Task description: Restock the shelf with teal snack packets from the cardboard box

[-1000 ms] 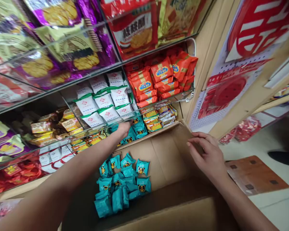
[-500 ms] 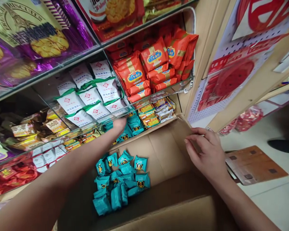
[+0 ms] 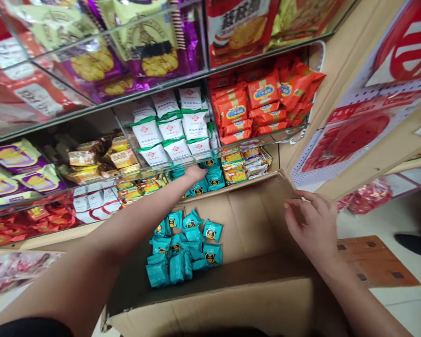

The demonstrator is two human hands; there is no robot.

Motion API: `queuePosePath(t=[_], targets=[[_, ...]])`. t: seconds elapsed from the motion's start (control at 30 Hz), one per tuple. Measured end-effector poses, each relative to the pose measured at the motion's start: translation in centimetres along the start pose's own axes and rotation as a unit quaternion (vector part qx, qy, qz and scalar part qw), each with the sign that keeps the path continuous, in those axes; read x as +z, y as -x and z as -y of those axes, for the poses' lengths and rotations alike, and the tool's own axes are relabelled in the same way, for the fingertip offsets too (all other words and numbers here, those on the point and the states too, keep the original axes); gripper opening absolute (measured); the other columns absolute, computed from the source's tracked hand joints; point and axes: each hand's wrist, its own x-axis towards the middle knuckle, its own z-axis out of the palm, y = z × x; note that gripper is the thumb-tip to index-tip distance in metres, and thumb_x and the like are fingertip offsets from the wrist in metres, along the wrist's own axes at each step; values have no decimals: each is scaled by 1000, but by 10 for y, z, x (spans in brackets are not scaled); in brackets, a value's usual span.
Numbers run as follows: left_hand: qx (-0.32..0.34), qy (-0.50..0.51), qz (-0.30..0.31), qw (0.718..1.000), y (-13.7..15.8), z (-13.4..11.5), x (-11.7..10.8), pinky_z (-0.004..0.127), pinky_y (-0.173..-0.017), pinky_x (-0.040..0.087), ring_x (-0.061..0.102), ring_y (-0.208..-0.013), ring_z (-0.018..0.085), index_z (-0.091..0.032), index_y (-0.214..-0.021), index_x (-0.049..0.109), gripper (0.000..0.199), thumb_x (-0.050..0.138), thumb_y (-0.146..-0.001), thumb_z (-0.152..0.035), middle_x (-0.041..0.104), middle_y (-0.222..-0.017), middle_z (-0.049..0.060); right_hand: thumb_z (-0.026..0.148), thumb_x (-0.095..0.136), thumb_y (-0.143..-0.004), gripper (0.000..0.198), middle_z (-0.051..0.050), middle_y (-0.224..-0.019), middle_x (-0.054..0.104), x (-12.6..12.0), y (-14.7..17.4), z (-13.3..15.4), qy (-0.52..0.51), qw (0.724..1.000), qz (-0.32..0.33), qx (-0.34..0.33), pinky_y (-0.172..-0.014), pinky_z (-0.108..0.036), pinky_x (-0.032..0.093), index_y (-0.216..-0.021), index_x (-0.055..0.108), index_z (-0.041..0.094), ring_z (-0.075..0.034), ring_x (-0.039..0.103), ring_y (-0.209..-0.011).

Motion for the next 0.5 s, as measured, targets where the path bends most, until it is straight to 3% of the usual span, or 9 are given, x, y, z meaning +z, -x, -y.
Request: queuePosePath(t=[0.07, 0.13, 0.17, 0.23, 0.27, 0.4, 0.5], targets=[[-6, -8, 35, 999, 25, 0, -22, 35, -84, 44, 58, -95, 28, -13, -97, 61, 44, 73, -58, -27, 65, -100, 11, 20, 57, -76, 8, -8, -98, 59, 2, -3, 15, -21, 998, 36, -39, -86, -42, 38, -84, 57, 19, -24, 50, -96], [32, -18, 80, 996, 59, 2, -48, 32, -81, 46, 59, -90, 23, -14, -97, 61, 42, 72, -59, -26, 65, -98, 8, 20, 51, -81, 10, -7, -98, 60, 14, -7, 37, -80, 976, 182, -84, -87, -37, 38, -87, 58, 19, -21, 51, -95], [77, -24, 107, 991, 79, 4, -62, 30, -80, 46, 59, -90, 20, -14, -98, 60, 37, 68, -65, -27, 64, -98, 7, 20, 47, -83, 13, -7, -100, 59, 26, -9, 51, -106, 948, 286, -93, -88, -34, 38, -90, 59, 19, -19, 51, -96], [169, -30, 118, 978, 123, 13, -87, 28, -79, 47, 58, -88, 17, -15, -98, 59, 27, 57, -76, -30, 64, -97, 5, 22, 44, -85, 18, -8, -107, 56, 57, -8, 78, -116, 864, 484, -70, -90, -31, 36, -94, 59, 18, -19, 49, -103], [185, -27, 118, 975, 145, 19, -97, 28, -78, 47, 59, -86, 16, -15, -96, 59, 24, 54, -78, -30, 64, -93, 5, 25, 48, -83, 17, -9, -105, 57, 74, -6, 91, -104, 840, 530, -55, -88, -30, 38, -94, 59, 17, -19, 51, -101], [154, -41, 143, 977, 215, 62, -125, 25, -78, 46, 59, -85, 14, -18, -91, 61, 18, 50, -82, -30, 64, -91, 2, 36, 65, -72, 33, -9, -95, 60, 137, 16, 126, -48, 784, 619, -20, -75, -33, 45, -93, 58, 12, -19, 57, -87], [109, -40, 159, 980, 239, 97, -135, 24, -77, 46, 58, -85, 14, -20, -95, 60, 19, 48, -84, -31, 63, -92, 1, 35, 58, -79, 27, -5, -94, 58, 155, 28, 136, -30, 764, 645, -9, -73, -33, 46, -94, 56, 13, -15, 56, -83]])
